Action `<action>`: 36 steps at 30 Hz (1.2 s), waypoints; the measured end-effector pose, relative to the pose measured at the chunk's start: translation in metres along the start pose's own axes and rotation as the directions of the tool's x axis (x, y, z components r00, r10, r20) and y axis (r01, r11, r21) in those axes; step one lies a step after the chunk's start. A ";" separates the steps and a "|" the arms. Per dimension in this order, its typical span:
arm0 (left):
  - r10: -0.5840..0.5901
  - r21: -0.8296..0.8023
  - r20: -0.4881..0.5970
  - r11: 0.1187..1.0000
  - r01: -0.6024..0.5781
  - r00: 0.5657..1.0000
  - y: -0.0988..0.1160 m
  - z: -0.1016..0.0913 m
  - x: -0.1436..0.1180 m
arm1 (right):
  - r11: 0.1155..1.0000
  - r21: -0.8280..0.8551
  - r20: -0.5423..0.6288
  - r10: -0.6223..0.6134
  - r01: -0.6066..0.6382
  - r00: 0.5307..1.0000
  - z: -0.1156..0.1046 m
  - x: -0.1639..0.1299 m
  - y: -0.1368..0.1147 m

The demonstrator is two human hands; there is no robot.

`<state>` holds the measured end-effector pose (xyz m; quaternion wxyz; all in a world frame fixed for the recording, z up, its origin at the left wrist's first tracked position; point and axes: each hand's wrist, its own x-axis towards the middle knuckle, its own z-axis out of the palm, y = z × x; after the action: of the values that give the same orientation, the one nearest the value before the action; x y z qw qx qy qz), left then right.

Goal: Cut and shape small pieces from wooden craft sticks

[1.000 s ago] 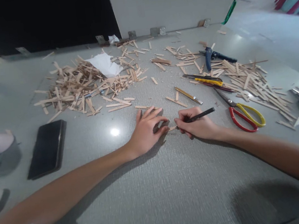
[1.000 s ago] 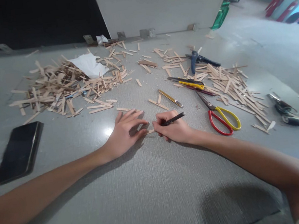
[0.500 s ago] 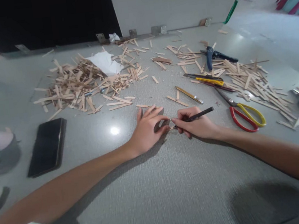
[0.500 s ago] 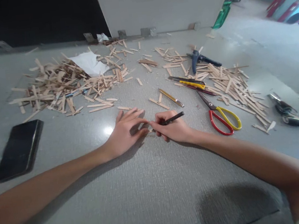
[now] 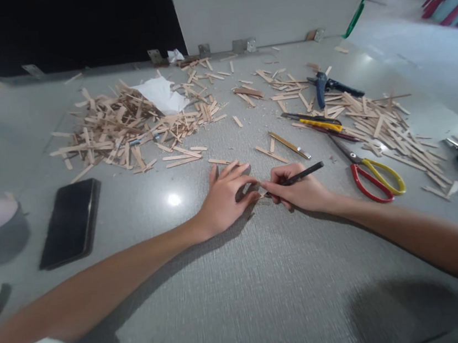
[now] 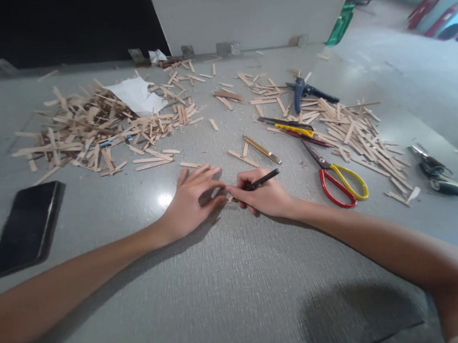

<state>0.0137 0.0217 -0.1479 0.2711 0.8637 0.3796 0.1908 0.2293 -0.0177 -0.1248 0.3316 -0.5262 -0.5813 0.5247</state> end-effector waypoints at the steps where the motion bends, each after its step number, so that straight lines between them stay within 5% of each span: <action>1: 0.001 0.001 -0.001 1.000 -0.001 1.000 0.000 0.000 0.000 | 1.000 0.000 -0.001 0.001 -0.001 1.000 0.000 0.000 0.000; 36: -0.001 -0.002 0.012 1.000 0.001 1.000 0.001 -0.002 0.000 | 1.000 -0.009 -0.021 -0.013 0.013 1.000 -0.001 -0.001 -0.001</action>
<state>0.0131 0.0215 -0.1463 0.2744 0.8643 0.3784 0.1859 0.2302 -0.0181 -0.1231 0.3388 -0.5294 -0.5835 0.5142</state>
